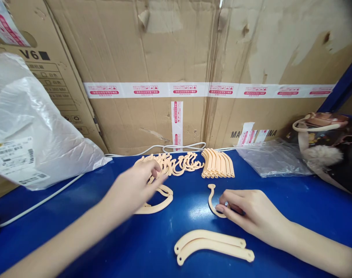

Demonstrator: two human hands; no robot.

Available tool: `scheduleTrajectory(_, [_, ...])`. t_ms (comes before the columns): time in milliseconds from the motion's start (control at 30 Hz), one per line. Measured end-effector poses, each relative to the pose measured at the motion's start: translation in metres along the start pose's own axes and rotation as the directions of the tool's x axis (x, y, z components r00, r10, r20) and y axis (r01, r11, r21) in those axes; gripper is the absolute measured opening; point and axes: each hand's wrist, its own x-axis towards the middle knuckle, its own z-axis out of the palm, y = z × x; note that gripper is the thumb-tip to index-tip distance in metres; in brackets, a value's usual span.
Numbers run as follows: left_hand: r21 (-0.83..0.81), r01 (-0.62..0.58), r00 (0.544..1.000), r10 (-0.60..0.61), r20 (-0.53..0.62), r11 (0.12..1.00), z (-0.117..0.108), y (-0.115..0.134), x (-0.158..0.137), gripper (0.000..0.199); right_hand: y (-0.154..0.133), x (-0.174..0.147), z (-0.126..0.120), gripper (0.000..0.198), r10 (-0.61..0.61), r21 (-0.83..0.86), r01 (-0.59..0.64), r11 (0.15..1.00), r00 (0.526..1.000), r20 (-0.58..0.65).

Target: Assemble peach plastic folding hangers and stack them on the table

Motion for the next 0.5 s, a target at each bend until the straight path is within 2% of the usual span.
scheduleTrajectory(67, [0.065,0.115,0.993,-0.115,0.009,0.991,-0.006,-0.024,0.024,0.034,0.001,0.000,0.000,0.027,-0.009,-0.011,0.009,1.000,1.000,0.006])
scheduleTrajectory(233, [0.017,0.236,0.967,-0.236,0.091,0.972,0.003,-0.065,0.066,0.041,0.003,-0.001,0.001,0.025,-0.001,-0.012,0.002,1.000,1.000,0.023])
scheduleTrajectory(333, [-0.035,0.275,0.956,-0.270,0.113,0.961,0.008,-0.073,0.078,0.041,0.003,-0.003,0.001,0.024,0.004,0.002,-0.004,1.000,0.999,0.034])
scheduleTrajectory(500, [-0.132,0.345,0.932,-0.324,0.160,0.929,0.006,-0.070,0.084,0.038,0.002,-0.006,0.001,0.024,0.015,0.009,-0.015,1.000,0.999,0.041])
